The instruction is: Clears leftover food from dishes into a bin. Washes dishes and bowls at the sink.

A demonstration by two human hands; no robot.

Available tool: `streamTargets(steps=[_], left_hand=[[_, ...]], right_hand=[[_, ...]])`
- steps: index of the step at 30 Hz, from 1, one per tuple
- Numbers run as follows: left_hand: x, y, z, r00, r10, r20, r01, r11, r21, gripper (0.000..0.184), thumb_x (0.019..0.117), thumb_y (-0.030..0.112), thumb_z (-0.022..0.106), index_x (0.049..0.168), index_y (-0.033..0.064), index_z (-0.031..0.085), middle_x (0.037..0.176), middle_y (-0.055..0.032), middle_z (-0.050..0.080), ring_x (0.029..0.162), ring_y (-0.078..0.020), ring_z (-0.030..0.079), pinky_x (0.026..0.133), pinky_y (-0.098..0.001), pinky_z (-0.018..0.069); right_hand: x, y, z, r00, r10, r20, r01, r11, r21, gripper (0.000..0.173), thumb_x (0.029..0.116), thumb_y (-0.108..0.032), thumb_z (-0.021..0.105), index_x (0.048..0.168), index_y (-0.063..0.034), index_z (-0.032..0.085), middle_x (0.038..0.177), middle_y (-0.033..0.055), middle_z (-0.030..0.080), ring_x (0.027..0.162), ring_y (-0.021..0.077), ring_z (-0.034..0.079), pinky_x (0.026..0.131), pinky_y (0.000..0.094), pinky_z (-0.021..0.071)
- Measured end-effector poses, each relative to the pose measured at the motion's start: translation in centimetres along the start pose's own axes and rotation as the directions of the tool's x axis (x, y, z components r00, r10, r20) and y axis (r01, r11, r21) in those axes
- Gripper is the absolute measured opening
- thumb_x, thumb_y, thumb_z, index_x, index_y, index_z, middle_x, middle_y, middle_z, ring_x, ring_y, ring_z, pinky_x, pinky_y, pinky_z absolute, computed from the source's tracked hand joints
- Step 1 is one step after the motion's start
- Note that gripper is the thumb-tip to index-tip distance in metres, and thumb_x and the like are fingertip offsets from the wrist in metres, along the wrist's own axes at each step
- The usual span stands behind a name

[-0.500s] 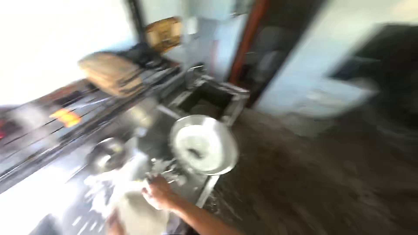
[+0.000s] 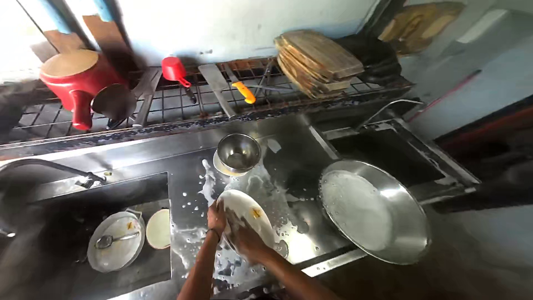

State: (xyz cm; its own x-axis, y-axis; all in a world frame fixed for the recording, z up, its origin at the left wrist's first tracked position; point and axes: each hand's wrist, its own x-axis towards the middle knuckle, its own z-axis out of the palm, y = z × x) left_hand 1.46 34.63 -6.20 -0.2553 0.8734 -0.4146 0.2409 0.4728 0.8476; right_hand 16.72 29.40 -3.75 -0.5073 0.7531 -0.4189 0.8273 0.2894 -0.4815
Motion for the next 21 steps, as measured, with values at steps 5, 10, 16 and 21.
streamTargets(steps=[5, 10, 16, 21], left_hand=[[0.1, -0.6, -1.5, 0.998, 0.011, 0.054, -0.01, 1.0, -0.02, 0.041, 0.1098, 0.03, 0.048, 0.131, -0.001, 0.064, 0.12, -0.0228, 0.07, 0.115, -0.032, 0.067, 0.105, -0.0502, 0.0493], [1.1, -0.4, -3.4, 1.0, 0.025, 0.008, -0.025, 1.0, 0.015, 0.04, 0.1106, 0.027, 0.044, 0.125, -0.0022, 0.067, 0.116, -0.0241, 0.07, 0.112, -0.0343, 0.067, 0.103, -0.0517, 0.0503], [6.5, -0.4, -10.7, 1.0, -0.015, 0.005, 0.014, 0.995, 0.096, 0.048, 0.1078, 0.043, 0.05, 0.115, -0.0006, 0.07, 0.102, -0.0248, 0.069, 0.094, -0.039, 0.066, 0.088, -0.0591, 0.0512], [9.7, 2.5, -11.8, 0.991, -0.005, -0.131, 0.047, 0.946, 0.321, 0.044, 0.1084, 0.033, 0.048, 0.137, 0.0003, 0.057, 0.122, -0.0321, 0.065, 0.114, -0.0498, 0.063, 0.094, -0.0666, 0.0506]], right_hand=[[-0.5, 2.6, -0.9, 0.981, 0.161, -0.108, -0.182, 0.958, -0.223, 0.053, 0.1066, -0.022, 0.038, 0.155, -0.0002, 0.041, 0.161, 0.0206, 0.041, 0.152, 0.0378, 0.034, 0.125, 0.0578, 0.0233], [4.9, -3.5, 1.9, 0.991, 0.024, -0.128, -0.011, 0.995, 0.097, 0.057, 0.1064, -0.037, 0.044, 0.146, 0.0025, 0.052, 0.158, 0.0237, 0.043, 0.153, 0.0369, 0.032, 0.127, 0.0542, 0.0192], [1.3, -3.9, 0.1, 0.963, -0.233, 0.134, 0.255, 0.948, -0.19, 0.044, 0.0981, -0.014, 0.058, 0.141, -0.0021, 0.059, 0.152, 0.019, 0.053, 0.141, 0.0364, 0.05, 0.114, 0.0557, 0.0433], [9.3, -4.1, -1.2, 0.92, -0.391, -0.017, 0.358, 0.86, -0.364, 0.029, 0.1023, -0.011, 0.052, 0.123, -0.001, 0.069, 0.127, 0.0222, 0.068, 0.121, 0.0413, 0.063, 0.107, 0.0568, 0.0469]])
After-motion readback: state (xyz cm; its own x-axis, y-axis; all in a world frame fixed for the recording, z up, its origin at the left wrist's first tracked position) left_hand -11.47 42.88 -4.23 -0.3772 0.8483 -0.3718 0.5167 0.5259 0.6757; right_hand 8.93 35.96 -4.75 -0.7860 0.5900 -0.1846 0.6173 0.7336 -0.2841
